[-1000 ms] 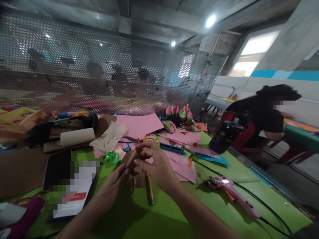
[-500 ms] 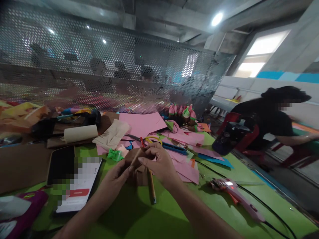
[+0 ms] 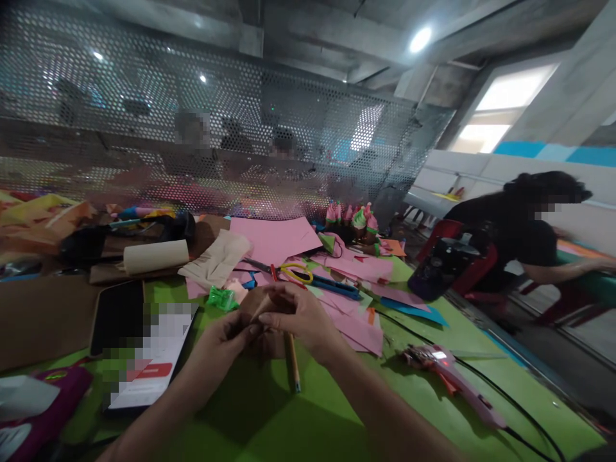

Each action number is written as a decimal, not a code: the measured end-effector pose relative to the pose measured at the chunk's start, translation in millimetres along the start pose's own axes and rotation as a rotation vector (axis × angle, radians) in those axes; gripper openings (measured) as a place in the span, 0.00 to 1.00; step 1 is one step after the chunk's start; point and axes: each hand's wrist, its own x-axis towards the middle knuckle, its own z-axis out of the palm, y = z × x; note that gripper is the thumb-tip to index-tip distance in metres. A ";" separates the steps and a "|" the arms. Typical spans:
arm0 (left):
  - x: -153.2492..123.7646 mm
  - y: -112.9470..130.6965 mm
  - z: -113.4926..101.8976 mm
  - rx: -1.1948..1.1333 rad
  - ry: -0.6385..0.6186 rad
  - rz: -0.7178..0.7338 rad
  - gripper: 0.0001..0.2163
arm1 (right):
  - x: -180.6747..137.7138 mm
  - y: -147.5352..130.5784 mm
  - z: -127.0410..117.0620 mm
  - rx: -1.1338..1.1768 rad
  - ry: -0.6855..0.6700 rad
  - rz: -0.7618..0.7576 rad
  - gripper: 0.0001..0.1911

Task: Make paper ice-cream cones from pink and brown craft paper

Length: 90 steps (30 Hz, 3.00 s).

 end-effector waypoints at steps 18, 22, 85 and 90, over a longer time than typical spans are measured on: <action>-3.2 3.1 0.2 -0.072 0.074 -0.030 0.13 | -1.8 2.2 16.4 0.115 0.116 0.010 0.12; -3.2 3.3 1.9 -0.104 0.101 -0.037 0.13 | -2.1 7.7 18.2 0.131 0.157 0.060 0.12; -3.6 5.4 1.8 0.007 0.053 -0.021 0.11 | 4.1 6.3 1.9 0.088 0.334 -0.061 0.12; -2.8 6.6 2.8 0.098 0.050 -0.008 0.08 | 2.8 4.8 4.6 0.076 0.322 -0.046 0.11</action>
